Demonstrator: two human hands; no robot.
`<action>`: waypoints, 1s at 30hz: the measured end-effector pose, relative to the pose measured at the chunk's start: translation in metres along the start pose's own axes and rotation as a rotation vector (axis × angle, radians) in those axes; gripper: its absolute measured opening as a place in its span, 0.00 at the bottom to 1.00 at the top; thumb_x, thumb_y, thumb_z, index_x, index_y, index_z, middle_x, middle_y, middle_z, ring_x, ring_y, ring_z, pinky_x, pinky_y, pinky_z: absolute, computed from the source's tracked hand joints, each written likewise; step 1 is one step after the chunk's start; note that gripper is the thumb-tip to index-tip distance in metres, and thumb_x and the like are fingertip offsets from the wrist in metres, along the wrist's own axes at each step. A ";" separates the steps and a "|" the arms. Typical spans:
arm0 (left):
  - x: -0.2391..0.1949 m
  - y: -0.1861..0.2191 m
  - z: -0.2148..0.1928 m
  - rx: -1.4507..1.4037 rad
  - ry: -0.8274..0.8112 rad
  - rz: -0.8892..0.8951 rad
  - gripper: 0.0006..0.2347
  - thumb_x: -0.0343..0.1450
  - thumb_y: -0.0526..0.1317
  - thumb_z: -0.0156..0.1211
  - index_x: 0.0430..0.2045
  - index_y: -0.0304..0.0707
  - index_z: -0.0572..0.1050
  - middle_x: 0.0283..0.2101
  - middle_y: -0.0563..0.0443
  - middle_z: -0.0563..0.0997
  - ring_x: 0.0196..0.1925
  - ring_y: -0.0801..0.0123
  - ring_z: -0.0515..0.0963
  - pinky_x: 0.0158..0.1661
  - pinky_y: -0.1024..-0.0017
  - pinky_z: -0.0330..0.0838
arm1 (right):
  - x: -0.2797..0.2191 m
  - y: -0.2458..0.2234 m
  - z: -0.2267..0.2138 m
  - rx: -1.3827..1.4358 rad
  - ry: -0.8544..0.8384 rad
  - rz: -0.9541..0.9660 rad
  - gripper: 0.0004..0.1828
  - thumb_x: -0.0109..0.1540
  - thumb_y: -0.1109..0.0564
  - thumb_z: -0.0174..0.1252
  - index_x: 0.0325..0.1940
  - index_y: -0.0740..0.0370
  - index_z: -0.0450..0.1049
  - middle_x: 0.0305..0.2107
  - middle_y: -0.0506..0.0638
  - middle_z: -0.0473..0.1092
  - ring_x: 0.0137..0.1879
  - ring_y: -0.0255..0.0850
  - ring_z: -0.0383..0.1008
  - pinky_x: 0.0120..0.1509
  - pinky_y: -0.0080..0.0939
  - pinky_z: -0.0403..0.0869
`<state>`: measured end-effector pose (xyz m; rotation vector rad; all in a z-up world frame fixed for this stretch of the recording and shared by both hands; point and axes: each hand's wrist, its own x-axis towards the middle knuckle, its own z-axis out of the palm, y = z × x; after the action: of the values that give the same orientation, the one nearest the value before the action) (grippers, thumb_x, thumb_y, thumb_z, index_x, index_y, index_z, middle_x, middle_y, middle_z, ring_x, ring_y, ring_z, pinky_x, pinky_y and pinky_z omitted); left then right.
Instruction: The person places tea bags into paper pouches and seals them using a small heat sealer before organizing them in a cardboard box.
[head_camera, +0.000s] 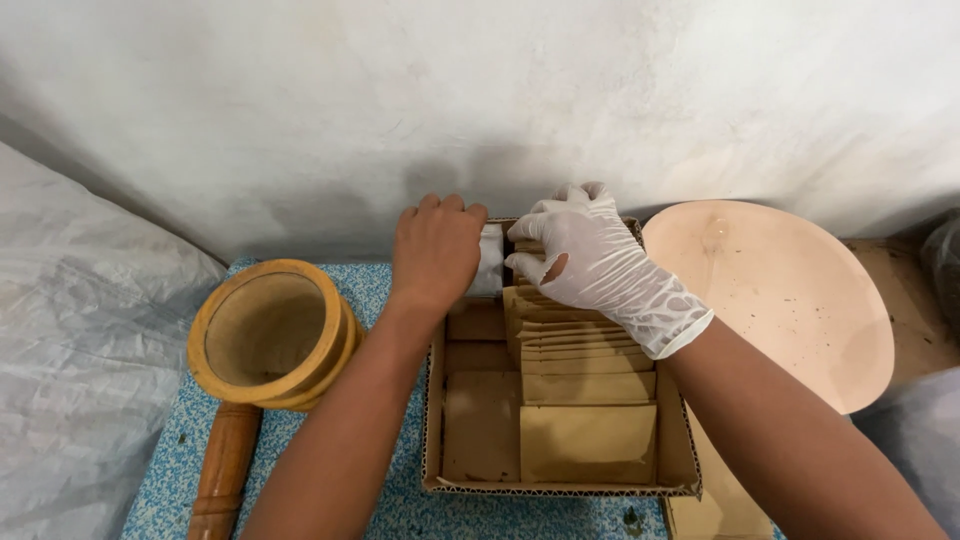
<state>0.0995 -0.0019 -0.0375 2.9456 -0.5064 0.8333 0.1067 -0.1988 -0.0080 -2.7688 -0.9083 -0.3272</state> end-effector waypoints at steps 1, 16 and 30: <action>-0.001 0.000 -0.002 -0.002 -0.002 0.000 0.06 0.70 0.31 0.56 0.25 0.43 0.78 0.23 0.51 0.72 0.26 0.64 0.73 0.28 0.68 0.64 | -0.001 -0.001 -0.001 0.001 -0.002 0.002 0.10 0.56 0.40 0.63 0.37 0.39 0.77 0.32 0.37 0.72 0.52 0.40 0.68 0.67 0.52 0.56; -0.012 0.000 -0.045 -0.055 -0.092 0.059 0.08 0.72 0.39 0.55 0.23 0.45 0.81 0.27 0.49 0.74 0.32 0.61 0.72 0.42 0.59 0.62 | -0.006 -0.011 -0.006 0.086 0.049 -0.008 0.10 0.56 0.43 0.63 0.39 0.42 0.79 0.33 0.42 0.74 0.52 0.45 0.70 0.67 0.56 0.57; -0.012 -0.006 -0.043 -0.046 0.031 0.088 0.09 0.74 0.33 0.45 0.27 0.41 0.74 0.21 0.51 0.71 0.29 0.62 0.74 0.41 0.64 0.62 | 0.012 -0.007 -0.016 0.249 -0.080 0.146 0.23 0.52 0.44 0.68 0.52 0.37 0.76 0.34 0.36 0.76 0.53 0.43 0.70 0.71 0.52 0.50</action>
<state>0.0702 0.0131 -0.0061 2.8828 -0.6479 0.8624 0.1097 -0.1909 0.0113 -2.6123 -0.7047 -0.0727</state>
